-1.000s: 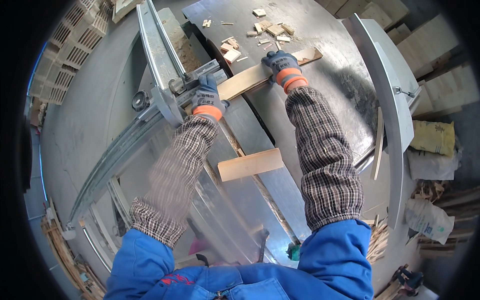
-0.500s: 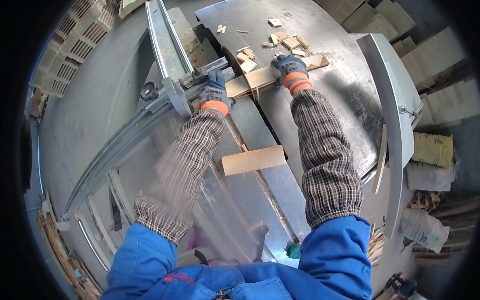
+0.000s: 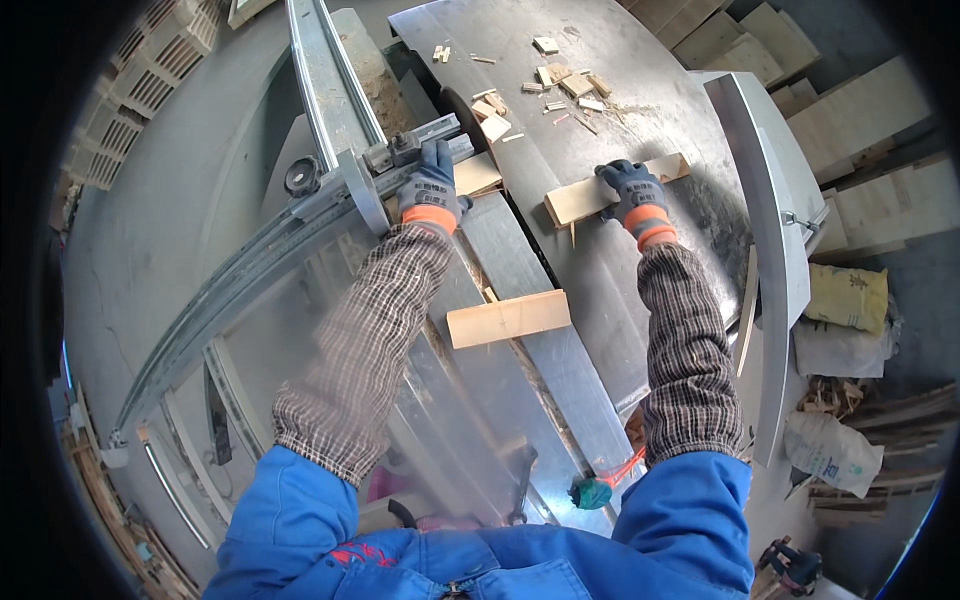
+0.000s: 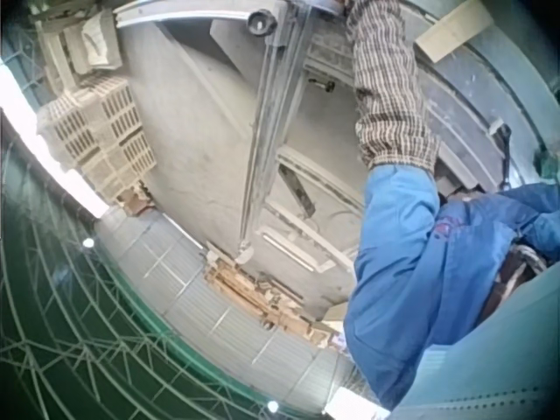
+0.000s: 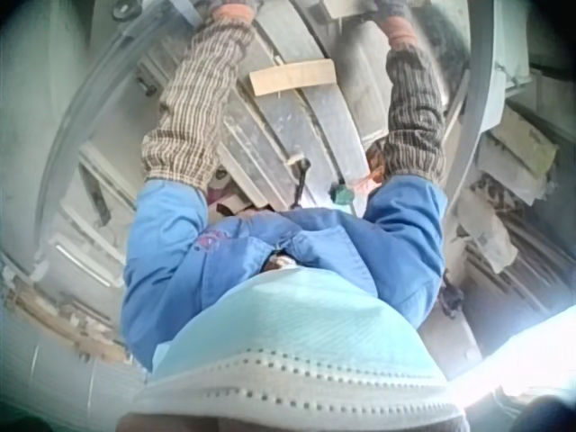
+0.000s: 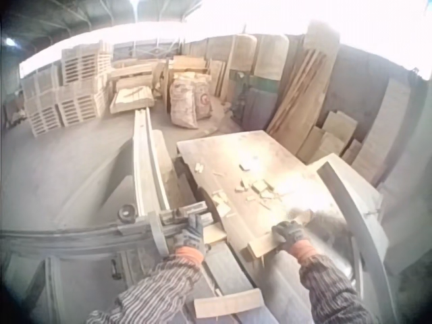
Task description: The person repeatedly picks up small wooden planks, places them on a table saw, and cuts them into smaller pieces. The cut pieces are then placed into a large sack on the floor.
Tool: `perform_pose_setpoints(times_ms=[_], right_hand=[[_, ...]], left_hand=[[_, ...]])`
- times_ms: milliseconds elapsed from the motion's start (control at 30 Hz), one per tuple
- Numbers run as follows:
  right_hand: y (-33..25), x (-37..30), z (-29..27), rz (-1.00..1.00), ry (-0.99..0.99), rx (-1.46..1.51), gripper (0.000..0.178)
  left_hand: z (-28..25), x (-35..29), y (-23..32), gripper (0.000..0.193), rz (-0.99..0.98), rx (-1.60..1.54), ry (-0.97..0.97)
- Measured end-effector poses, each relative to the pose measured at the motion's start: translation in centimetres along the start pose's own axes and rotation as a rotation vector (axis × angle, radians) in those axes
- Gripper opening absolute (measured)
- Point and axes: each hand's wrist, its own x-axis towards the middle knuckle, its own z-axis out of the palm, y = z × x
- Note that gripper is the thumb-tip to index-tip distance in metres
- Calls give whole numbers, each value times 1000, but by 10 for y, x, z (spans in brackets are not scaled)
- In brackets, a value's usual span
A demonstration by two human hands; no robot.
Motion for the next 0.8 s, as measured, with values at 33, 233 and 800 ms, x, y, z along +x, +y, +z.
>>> perform_pose_setpoints(times_ms=[33,233,800], right_hand=[[0,-4,1,-8,5,-10,78],[8,-24,5,-14,-51,-2,76],[46,-38,-4,113,-20,-158,81]], left_hand=[[-2,0,0,111,-4,-2,-14],[9,-7,2,107,23,15,-37],[38,17,9,45,145,524,169]])
